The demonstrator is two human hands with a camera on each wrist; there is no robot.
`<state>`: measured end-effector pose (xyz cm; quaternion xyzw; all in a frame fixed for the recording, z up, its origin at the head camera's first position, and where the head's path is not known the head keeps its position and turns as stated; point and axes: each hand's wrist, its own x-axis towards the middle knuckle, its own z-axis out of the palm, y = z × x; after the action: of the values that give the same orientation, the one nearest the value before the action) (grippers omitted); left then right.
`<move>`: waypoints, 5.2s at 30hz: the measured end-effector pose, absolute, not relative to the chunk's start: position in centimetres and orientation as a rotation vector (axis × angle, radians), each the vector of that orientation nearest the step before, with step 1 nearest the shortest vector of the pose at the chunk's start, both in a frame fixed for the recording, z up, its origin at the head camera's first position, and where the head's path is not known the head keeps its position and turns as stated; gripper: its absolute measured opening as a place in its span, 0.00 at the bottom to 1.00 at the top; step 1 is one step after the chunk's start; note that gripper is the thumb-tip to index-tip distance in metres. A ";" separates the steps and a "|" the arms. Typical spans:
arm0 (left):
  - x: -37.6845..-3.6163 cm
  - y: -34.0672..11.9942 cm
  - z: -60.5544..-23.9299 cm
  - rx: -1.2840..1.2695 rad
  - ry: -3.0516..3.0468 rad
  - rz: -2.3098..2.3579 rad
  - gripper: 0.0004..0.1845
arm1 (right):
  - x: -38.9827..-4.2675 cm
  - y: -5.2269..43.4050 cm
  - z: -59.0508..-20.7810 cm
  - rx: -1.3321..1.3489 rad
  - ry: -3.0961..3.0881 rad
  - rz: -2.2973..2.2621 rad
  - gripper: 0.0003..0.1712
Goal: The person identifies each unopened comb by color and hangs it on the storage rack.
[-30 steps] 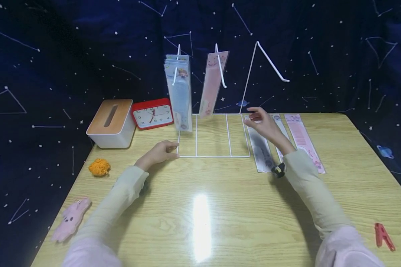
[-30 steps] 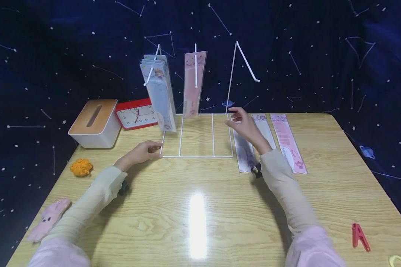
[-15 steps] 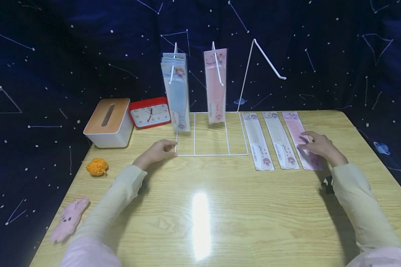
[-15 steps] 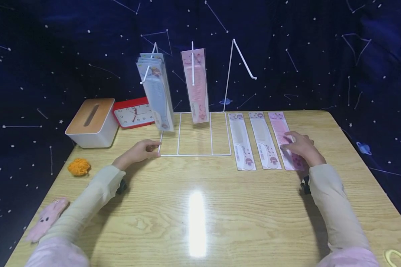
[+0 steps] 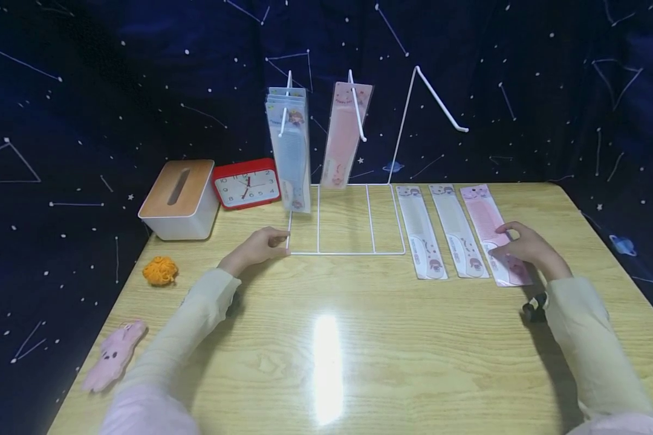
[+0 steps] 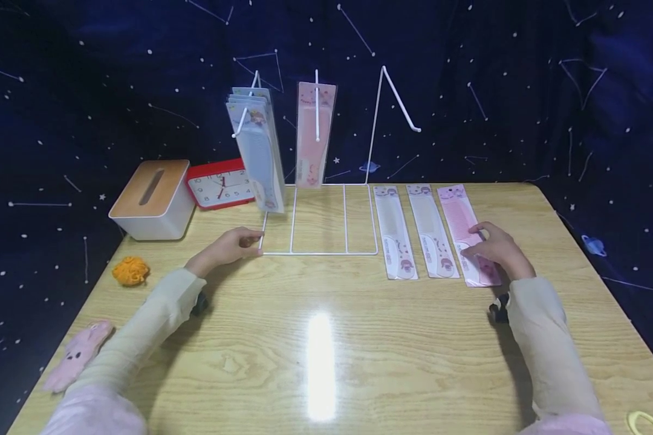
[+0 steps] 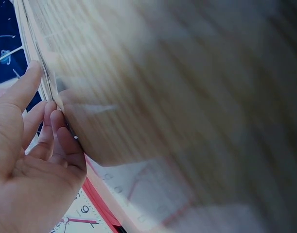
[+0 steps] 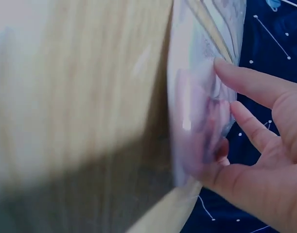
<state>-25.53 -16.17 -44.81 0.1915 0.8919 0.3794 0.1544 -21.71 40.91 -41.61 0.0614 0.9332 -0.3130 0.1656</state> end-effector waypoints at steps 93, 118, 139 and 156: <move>-24.9 -15.7 -44.4 0.586 2.561 1.066 0.30 | -25.5 18.9 -38.2 -0.443 2.622 -1.382 0.40; -24.9 -16.1 -44.4 0.598 2.579 1.087 0.29 | -23.1 33.5 -41.6 -0.004 2.747 -0.641 0.45; -25.0 -16.1 -44.3 0.584 2.563 1.084 0.29 | -17.1 33.2 -40.4 -0.059 2.830 -1.161 0.52; -25.1 -16.3 -44.3 0.548 2.559 1.097 0.29 | -9.5 25.9 -35.3 -0.788 2.505 -2.391 0.52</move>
<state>-25.10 -16.28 -44.27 0.1910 0.8914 0.3820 0.1515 -9.48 25.92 -35.29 -0.2172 0.6906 -0.6591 -0.2037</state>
